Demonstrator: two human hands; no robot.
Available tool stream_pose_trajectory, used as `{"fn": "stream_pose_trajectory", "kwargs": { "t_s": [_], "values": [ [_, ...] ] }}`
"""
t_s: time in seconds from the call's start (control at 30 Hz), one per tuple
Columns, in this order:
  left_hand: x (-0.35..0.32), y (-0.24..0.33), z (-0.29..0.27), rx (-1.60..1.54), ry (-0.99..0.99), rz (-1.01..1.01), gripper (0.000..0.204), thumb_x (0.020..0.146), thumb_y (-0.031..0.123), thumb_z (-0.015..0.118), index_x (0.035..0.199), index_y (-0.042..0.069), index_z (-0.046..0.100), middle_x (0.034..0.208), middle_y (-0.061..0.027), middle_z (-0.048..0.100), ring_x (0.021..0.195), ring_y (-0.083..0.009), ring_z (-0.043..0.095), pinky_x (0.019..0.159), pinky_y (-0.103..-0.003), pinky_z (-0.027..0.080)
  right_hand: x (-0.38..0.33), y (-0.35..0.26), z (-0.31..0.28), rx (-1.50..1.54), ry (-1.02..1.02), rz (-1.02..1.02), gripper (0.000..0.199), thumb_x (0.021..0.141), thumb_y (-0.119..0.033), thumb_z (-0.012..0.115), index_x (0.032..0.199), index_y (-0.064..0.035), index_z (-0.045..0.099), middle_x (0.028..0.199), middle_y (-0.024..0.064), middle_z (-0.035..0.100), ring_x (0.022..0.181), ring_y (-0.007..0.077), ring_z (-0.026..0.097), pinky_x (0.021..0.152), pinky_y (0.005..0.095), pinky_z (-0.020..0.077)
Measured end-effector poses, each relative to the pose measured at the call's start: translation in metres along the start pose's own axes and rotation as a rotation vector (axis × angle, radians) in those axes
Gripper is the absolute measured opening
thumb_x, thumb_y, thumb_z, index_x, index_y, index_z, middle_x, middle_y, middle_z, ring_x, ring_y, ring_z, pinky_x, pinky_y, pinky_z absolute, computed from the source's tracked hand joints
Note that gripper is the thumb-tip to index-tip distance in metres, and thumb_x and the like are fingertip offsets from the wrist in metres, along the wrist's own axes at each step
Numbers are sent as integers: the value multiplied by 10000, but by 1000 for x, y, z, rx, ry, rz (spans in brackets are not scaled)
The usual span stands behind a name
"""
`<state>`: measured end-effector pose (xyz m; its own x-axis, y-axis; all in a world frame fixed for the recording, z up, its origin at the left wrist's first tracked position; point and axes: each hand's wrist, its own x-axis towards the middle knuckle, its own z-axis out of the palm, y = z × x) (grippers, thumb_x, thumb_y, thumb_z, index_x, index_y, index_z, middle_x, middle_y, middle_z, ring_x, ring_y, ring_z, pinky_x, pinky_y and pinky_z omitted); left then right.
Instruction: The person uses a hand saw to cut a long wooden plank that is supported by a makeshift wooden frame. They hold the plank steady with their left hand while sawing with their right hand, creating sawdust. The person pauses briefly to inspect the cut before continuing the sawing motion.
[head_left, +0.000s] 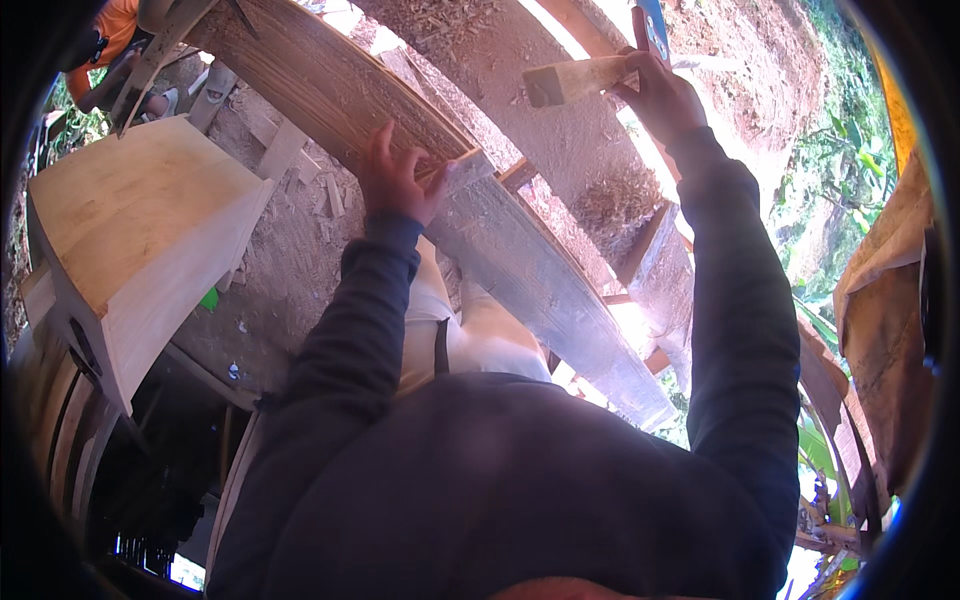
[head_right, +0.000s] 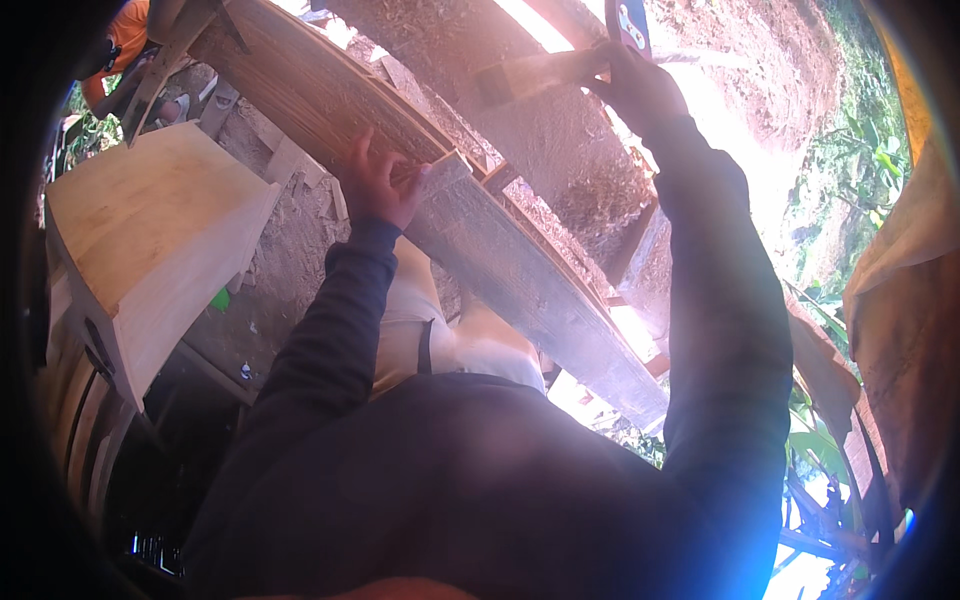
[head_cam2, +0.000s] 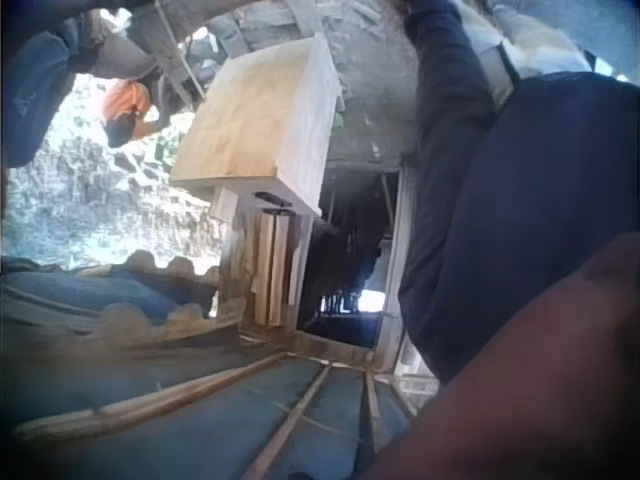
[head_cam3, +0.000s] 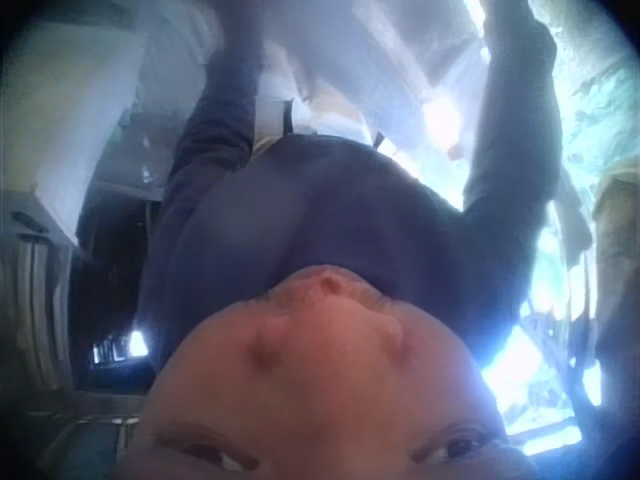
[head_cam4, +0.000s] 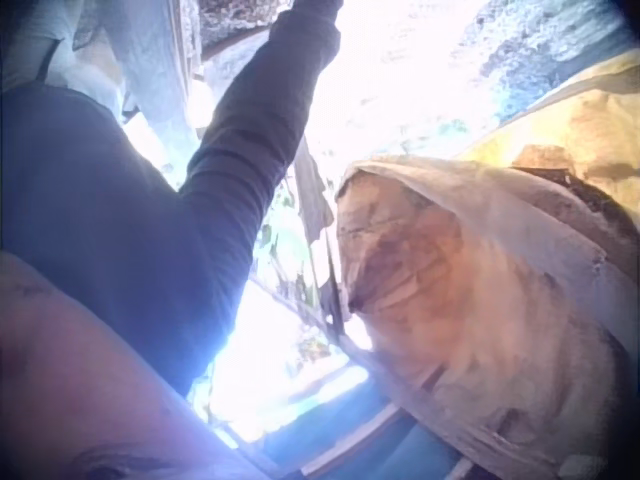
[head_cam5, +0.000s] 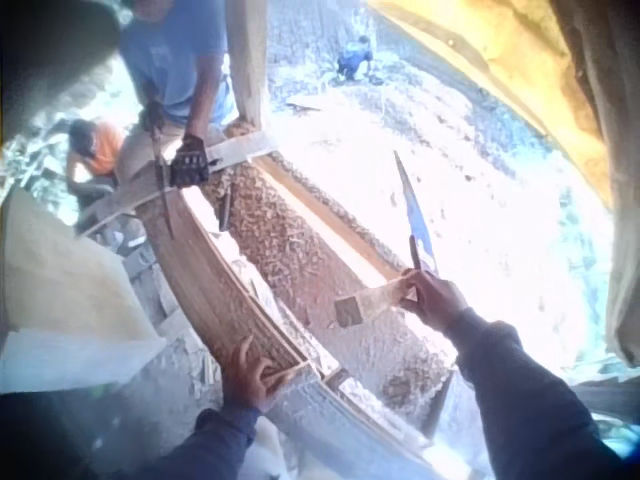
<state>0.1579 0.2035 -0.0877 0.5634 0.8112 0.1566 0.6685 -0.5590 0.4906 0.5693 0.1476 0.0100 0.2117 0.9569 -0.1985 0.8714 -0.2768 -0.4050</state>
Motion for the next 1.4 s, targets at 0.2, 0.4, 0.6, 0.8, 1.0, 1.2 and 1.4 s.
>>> {"fn": "stream_pose_trajectory", "kwargs": {
  "t_s": [0.2, 0.4, 0.6, 0.8, 1.0, 1.2, 1.4],
  "values": [
    [8, 11, -9, -79, -72, 110, 542, 709, 546, 930, 872, 106, 659, 1492, -243, 497, 1379, -487, 458, 1114, -647, 390, 9, -12, -34, 35, 14, 153, 299, 1001, -316, 726, 1194, -112, 624, 1351, 33, 699, 1105, 276, 739, 923, 417, 594],
    [11, 12, -17, -121, -138, 227, 579, 608, 525, 981, 878, 124, 663, 1503, -217, 496, 1382, -479, 457, 1105, -651, 399, 9, -5, -15, 93, 109, 149, 412, 936, -292, 802, 1247, -99, 614, 1189, 61, 730, 1021, 272, 755, 900, 409, 609],
    [15, 12, -25, -134, -206, 336, 503, 637, 419, 963, 941, 125, 690, 1371, -178, 573, 1299, -424, 527, 1071, -593, 437, -10, -1, 8, 35, 156, 50, 484, 862, -262, 839, 1266, -149, 597, 1148, 80, 725, 1015, 281, 752, 884, 417, 610],
    [-30, 0, -48, -259, -281, 192, 458, 738, 187, 900, 1120, 90, 667, 1090, -125, 666, 1073, -364, 658, 914, -467, 545, -50, -18, 19, -101, 32, -6, 320, 898, -120, 736, 1171, -139, 571, 1063, 166, 722, 949, 428, 715, 809, 516, 574],
    [-82, 7, -117, -529, -87, -113, 449, 798, 153, 896, 1164, 52, 656, 1057, -152, 669, 977, -362, 684, 857, -435, 559, -91, -62, 21, -129, 92, -133, 264, 950, -158, 676, 1200, -139, 596, 1104, 147, 714, 1005, 400, 715, 848, 507, 575],
    [-124, 22, -208, -784, -167, -502, 423, 913, 174, 843, 1260, 6, 669, 1136, -98, 735, 1048, -168, 707, 875, -337, 596, -120, -130, 33, 207, 85, 6, 289, 926, -177, 707, 1189, -113, 605, 1087, 177, 712, 1017, 405, 719, 853, 511, 598],
    [-175, 47, -305, -938, 37, -593, 324, 977, 218, 779, 1203, -3, 712, 1045, -84, 756, 976, -150, 694, 888, -320, 558, -140, -233, 37, -111, 212, -447, 147, 906, -150, 696, 1014, -74, 631, 996, 144, 673, 980, 356, 702, 836, 478, 582]
  ]
}}
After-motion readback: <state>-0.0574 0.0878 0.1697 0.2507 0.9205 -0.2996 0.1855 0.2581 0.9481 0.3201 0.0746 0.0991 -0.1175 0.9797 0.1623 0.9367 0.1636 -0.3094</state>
